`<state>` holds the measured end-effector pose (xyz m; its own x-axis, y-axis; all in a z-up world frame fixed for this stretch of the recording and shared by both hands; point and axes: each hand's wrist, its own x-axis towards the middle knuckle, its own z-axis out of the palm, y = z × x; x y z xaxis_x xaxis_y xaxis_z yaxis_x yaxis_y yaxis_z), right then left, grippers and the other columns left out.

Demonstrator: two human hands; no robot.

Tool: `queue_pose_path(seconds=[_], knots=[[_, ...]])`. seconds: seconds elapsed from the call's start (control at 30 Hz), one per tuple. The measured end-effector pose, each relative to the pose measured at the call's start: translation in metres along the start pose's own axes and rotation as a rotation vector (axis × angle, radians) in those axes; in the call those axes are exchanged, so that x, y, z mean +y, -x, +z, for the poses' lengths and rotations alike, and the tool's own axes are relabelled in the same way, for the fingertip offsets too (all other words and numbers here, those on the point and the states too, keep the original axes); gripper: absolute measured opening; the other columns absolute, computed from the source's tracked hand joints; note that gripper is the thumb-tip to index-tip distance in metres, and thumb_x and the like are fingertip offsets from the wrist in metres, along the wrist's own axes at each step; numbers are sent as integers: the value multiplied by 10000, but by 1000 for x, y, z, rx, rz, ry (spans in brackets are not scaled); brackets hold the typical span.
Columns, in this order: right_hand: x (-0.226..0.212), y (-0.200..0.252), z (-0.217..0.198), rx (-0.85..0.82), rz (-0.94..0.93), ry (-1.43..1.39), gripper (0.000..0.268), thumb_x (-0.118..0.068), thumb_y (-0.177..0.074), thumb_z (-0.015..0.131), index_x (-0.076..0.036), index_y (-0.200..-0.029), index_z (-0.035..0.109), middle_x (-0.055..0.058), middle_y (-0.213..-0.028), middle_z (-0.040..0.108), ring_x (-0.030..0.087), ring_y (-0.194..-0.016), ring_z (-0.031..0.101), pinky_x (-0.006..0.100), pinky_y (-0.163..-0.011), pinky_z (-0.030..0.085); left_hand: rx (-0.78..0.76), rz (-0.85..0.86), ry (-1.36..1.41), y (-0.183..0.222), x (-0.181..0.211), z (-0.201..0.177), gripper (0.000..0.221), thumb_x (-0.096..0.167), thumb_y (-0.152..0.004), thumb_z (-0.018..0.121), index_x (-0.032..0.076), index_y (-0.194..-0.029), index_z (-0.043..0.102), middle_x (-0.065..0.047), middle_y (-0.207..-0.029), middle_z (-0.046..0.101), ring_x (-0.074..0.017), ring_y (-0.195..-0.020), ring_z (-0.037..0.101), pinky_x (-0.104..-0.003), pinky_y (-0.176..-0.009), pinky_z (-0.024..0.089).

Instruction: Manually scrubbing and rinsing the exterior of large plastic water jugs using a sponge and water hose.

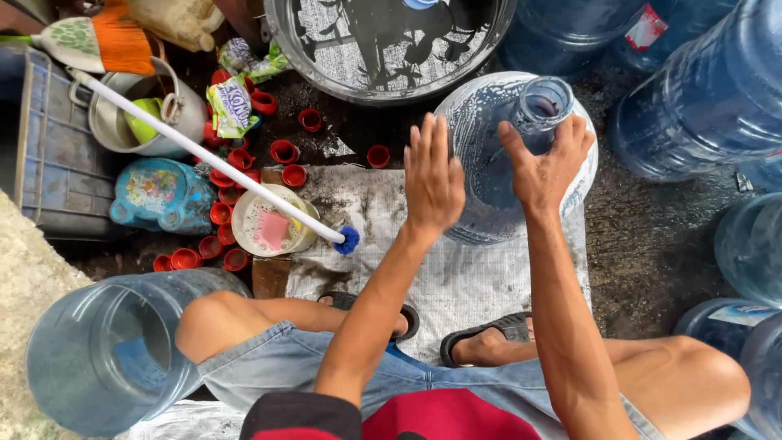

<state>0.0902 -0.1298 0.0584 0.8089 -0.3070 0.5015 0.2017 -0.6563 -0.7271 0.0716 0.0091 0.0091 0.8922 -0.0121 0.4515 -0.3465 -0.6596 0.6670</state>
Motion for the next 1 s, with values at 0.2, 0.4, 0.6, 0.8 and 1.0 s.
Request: queue_pose_path(seconds=[0.2, 0.4, 0.6, 0.8, 1.0], knots=[[1, -4, 3, 35, 28, 22, 588, -539, -773, 798, -78, -1073, 590, 66, -970, 476, 263, -1001, 443, 455, -900, 315, 93, 44, 27, 26, 37, 5, 530, 278, -978, 175, 136, -1489, 153, -161, -1550, 157, -320, -1452, 123, -480, -1185, 109], [-5, -6, -1, 26, 6, 19, 574, -502, -741, 816, -79, -1050, 582, 71, -973, 484, 265, -999, 446, 450, -919, 318, -10, -125, 79, 72, 1, 46, 476, 303, -892, 376, 20, -1272, 426, -303, -1451, 238, -474, -1371, 193, -627, -1071, 153], [-8, -4, -3, 29, 3, 8, 534, -504, -759, 800, -82, -1001, 581, 59, -949, 482, 247, -972, 446, 430, -915, 315, 187, -544, 552, 45, -7, 19, 638, 400, -968, 261, 97, -1500, 81, -193, -1515, 75, -368, -1417, 126, -483, -1156, 91], [0, -12, -8, -19, -60, -63, 505, -464, -734, 817, -82, -983, 599, 85, -926, 509, 274, -938, 473, 412, -942, 316, 137, -78, 267, 88, 19, 34, 697, 176, -914, 459, 46, -1474, 64, -247, -1501, -109, -462, -1395, -36, -571, -1100, 113], [-1, -25, -14, -196, -92, -165, 565, -535, -712, 792, -129, -1067, 623, 52, -1007, 550, 255, -1054, 495, 546, -1110, 69, 72, 101, 301, 43, 33, 5, 822, 56, -811, 536, 78, -1499, 86, -224, -1508, -120, -432, -1412, 1, -538, -1126, 149]])
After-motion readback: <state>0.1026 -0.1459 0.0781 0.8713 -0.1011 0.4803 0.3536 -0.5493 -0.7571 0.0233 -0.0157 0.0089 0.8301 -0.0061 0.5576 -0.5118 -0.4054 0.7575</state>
